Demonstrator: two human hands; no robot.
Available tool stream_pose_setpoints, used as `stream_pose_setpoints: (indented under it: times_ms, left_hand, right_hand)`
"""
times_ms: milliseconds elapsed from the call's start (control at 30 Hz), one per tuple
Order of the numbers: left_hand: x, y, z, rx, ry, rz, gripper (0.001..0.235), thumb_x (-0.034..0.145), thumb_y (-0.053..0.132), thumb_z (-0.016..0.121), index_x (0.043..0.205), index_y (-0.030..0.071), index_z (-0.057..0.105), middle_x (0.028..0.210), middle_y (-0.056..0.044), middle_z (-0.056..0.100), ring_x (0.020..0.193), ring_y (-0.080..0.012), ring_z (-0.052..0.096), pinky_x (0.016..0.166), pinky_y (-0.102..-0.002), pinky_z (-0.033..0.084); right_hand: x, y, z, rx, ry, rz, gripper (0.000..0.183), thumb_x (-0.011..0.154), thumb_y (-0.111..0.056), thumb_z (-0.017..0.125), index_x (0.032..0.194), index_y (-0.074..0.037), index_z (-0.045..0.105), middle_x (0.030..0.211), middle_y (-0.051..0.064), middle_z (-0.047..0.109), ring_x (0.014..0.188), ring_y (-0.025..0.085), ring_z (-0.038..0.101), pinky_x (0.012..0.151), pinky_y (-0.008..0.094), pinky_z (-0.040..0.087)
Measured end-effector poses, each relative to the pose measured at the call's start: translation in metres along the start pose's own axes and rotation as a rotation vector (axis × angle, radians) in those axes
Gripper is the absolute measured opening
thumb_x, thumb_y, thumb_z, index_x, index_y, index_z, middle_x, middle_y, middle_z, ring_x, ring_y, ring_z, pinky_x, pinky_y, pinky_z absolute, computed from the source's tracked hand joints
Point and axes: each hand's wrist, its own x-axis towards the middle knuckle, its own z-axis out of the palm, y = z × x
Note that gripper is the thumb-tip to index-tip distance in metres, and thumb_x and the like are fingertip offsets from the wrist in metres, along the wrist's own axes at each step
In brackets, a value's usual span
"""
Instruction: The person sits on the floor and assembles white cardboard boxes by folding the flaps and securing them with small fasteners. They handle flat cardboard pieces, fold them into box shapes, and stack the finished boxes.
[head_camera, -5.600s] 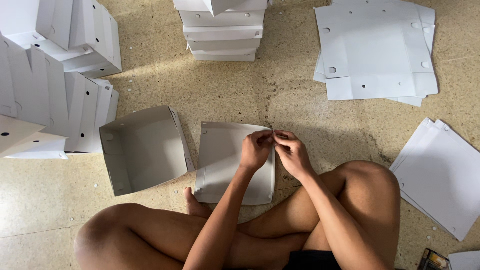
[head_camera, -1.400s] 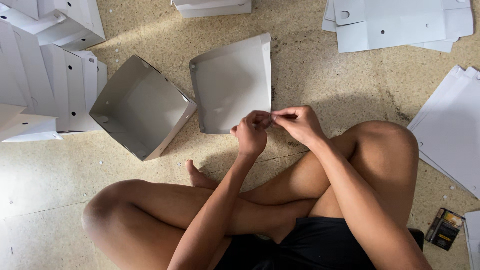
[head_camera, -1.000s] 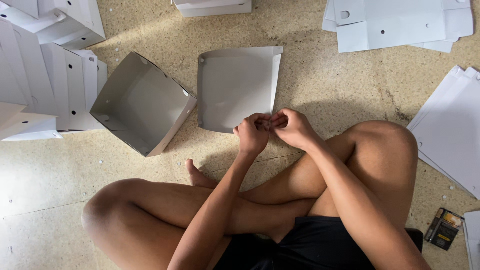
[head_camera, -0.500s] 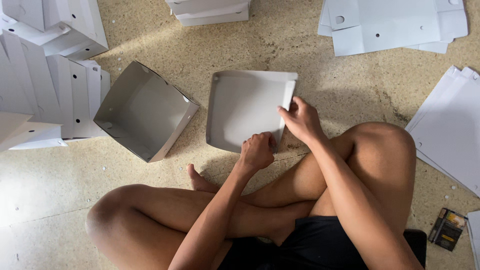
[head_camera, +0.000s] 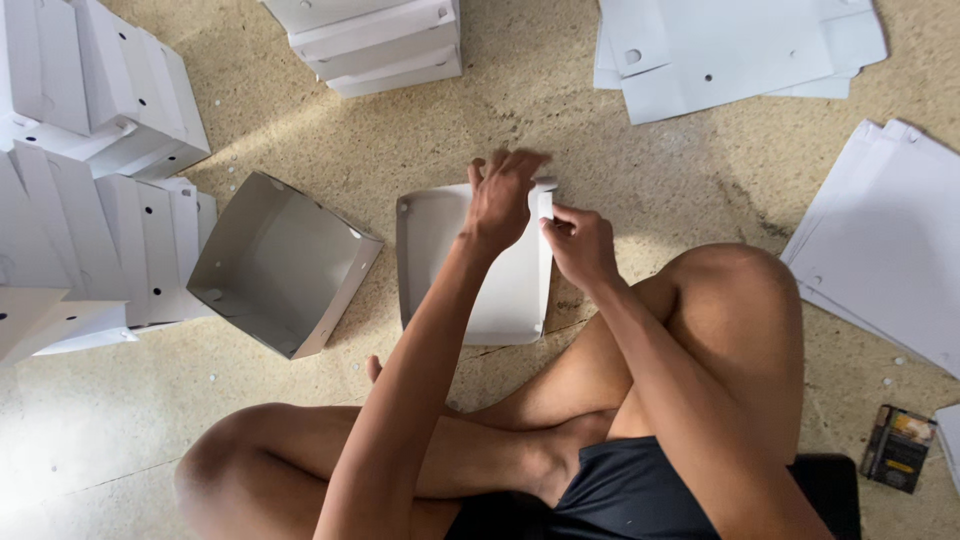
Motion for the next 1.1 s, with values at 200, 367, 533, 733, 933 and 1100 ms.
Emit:
stream_pose_setpoints:
  times_ms: [200, 367, 533, 733, 933, 1100]
  left_hand:
    - [0.018, -0.032, 0.056, 0.023, -0.099, 0.215, 0.028, 0.092, 0.004, 0.061, 0.097, 0.029, 0.073, 0.081, 0.006, 0.068, 0.096, -0.0169, 0.062, 0.111, -0.055, 0.023]
    - [-0.017, -0.016, 0.046, -0.079, 0.16, 0.078, 0.047, 0.085, 0.01, 0.075, 0.128, 0.026, 0.063, 0.119, 0.0, 0.063, 0.117, -0.0207, 0.053, 0.106, -0.052, 0.03]
    - [-0.019, -0.012, 0.042, -0.154, 0.085, 0.013, 0.049, 0.089, 0.002, 0.061, 0.129, 0.03, 0.062, 0.116, -0.002, 0.053, 0.106, -0.0264, 0.055, 0.093, -0.044, 0.04]
    - [0.015, -0.048, 0.063, -0.092, -0.014, 0.129, 0.013, 0.09, 0.01, 0.066, 0.089, 0.023, 0.07, 0.093, -0.005, 0.057, 0.088, -0.0346, 0.067, 0.078, -0.047, 0.053]
    - [0.002, -0.041, 0.058, -0.029, -0.036, 0.202, 0.004, 0.092, 0.019, 0.067, 0.094, 0.022, 0.066, 0.103, -0.007, 0.047, 0.099, -0.0362, 0.06, 0.082, -0.046, 0.052]
    - [0.002, -0.057, 0.071, -0.189, 0.108, 0.305, 0.012, 0.095, 0.004, 0.058, 0.089, 0.014, 0.062, 0.098, -0.01, 0.04, 0.09, -0.0401, 0.059, 0.074, -0.045, 0.052]
  right_hand:
    - [0.003, -0.03, -0.015, 0.06, 0.097, 0.211, 0.062, 0.077, -0.043, 0.083, 0.117, 0.003, 0.068, 0.088, 0.015, 0.075, 0.083, 0.026, 0.075, 0.071, 0.044, 0.059]
    - [0.01, -0.021, -0.011, 0.006, 0.061, 0.146, 0.033, 0.079, -0.015, 0.075, 0.112, -0.011, 0.075, 0.083, 0.009, 0.076, 0.073, 0.016, 0.073, 0.063, 0.03, 0.058]
    - [0.011, -0.015, -0.006, 0.095, 0.046, 0.181, 0.034, 0.075, -0.014, 0.077, 0.109, -0.011, 0.075, 0.082, 0.006, 0.075, 0.07, 0.009, 0.069, 0.064, 0.026, 0.057]
    - [0.003, -0.029, -0.008, 0.259, -0.048, 0.326, 0.025, 0.074, -0.004, 0.075, 0.098, 0.004, 0.073, 0.075, 0.007, 0.069, 0.069, 0.008, 0.066, 0.067, 0.025, 0.057]
    - [0.008, -0.018, -0.003, 0.06, 0.01, 0.276, 0.025, 0.07, -0.012, 0.078, 0.094, -0.01, 0.078, 0.079, 0.007, 0.075, 0.074, 0.015, 0.074, 0.067, 0.031, 0.058]
    - [0.01, -0.019, -0.005, 0.003, 0.037, 0.24, 0.017, 0.073, -0.018, 0.076, 0.09, -0.021, 0.08, 0.082, 0.002, 0.076, 0.077, 0.012, 0.074, 0.068, 0.029, 0.059]
